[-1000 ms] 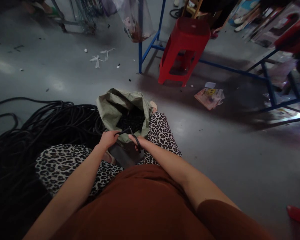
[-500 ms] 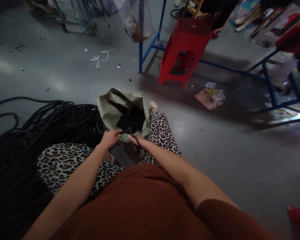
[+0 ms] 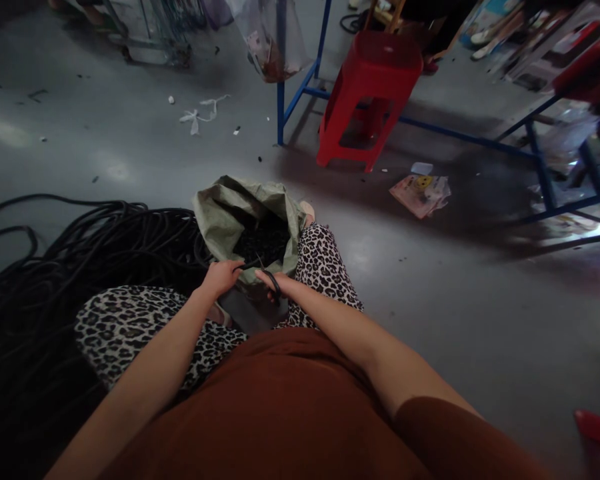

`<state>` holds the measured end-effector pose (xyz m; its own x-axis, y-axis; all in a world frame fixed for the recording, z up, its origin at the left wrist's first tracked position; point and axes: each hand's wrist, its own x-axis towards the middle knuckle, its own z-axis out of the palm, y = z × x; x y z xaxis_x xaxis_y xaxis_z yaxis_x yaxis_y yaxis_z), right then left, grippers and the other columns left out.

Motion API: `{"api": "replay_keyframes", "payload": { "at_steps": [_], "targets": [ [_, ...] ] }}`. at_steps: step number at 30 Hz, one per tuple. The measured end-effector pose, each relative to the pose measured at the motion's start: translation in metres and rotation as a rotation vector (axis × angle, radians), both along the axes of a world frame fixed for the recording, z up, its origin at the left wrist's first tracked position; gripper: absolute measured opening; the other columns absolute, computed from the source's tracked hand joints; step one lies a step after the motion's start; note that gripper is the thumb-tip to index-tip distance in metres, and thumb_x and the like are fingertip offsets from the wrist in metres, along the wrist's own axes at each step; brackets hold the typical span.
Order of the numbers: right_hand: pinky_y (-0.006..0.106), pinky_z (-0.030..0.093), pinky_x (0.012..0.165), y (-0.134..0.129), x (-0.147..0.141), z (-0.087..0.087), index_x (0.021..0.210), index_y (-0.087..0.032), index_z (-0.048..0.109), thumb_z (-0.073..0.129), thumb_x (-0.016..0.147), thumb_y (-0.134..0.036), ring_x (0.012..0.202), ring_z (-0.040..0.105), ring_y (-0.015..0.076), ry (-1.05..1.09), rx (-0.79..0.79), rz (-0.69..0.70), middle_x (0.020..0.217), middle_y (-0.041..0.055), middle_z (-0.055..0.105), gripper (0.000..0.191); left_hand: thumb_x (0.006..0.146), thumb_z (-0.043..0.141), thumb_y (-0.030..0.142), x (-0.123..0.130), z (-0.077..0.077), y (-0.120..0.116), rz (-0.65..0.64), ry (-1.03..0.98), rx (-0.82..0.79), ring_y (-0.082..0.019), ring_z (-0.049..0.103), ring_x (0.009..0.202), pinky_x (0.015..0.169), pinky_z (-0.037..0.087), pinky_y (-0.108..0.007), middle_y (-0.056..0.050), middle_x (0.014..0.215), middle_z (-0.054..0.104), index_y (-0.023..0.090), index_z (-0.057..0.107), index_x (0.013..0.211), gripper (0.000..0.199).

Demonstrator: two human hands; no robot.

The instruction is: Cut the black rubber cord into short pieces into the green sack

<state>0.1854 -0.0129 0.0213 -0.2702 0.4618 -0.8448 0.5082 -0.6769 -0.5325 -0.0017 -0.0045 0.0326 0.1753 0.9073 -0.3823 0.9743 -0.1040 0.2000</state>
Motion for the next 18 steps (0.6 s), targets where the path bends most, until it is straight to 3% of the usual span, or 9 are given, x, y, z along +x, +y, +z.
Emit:
{"api": "replay_keyframes", "payload": {
  "at_steps": [4, 8, 14, 18],
  "targets": [
    [0.018, 0.030, 0.029, 0.003, 0.000, -0.006, 0.091, -0.011, 0.057, 0.037, 0.078, -0.071, 0.039, 0.054, 0.0142, -0.078, 0.002, 0.079, 0.054, 0.0054, 0.058, 0.064, 0.083, 0.041, 0.029, 0.000, 0.000, 0.000, -0.029, -0.010, 0.014, -0.023, 0.056, 0.104, 0.088, 0.037, -0.035, -0.007, 0.110, 0.064, 0.027, 0.059, 0.112, 0.035],
    [0.018, 0.032, 0.031, 0.003, 0.001, -0.011, 0.095, -0.011, 0.058, 0.035, 0.077, -0.073, 0.042, 0.056, 0.0155, -0.102, 0.033, 0.123, 0.057, 0.0068, 0.060, 0.069, 0.082, 0.042, 0.028, 0.000, 0.001, 0.000, -0.027, 0.004, -0.003, -0.022, 0.056, 0.103, 0.089, 0.035, -0.034, -0.006, 0.109, 0.065, 0.028, 0.059, 0.113, 0.035],
    [0.018, 0.033, 0.031, 0.002, 0.002, -0.013, 0.092, -0.011, 0.058, 0.036, 0.077, -0.072, 0.041, 0.055, 0.0145, -0.075, 0.032, 0.111, 0.056, 0.0061, 0.060, 0.066, 0.083, 0.042, 0.028, 0.000, 0.000, 0.001, -0.049, 0.028, 0.002, -0.022, 0.056, 0.102, 0.087, 0.036, -0.034, -0.006, 0.107, 0.065, 0.028, 0.059, 0.113, 0.035],
    [0.018, 0.036, 0.031, 0.001, 0.000, -0.006, 0.086, -0.011, 0.054, 0.039, 0.080, -0.067, 0.037, 0.052, 0.0127, -0.023, 0.011, 0.029, 0.048, 0.0027, 0.055, 0.058, 0.083, 0.041, 0.028, -0.001, -0.002, 0.001, -0.067, 0.019, 0.031, -0.023, 0.057, 0.100, 0.084, 0.037, -0.034, -0.007, 0.106, 0.066, 0.026, 0.059, 0.113, 0.035]
  ]
}}
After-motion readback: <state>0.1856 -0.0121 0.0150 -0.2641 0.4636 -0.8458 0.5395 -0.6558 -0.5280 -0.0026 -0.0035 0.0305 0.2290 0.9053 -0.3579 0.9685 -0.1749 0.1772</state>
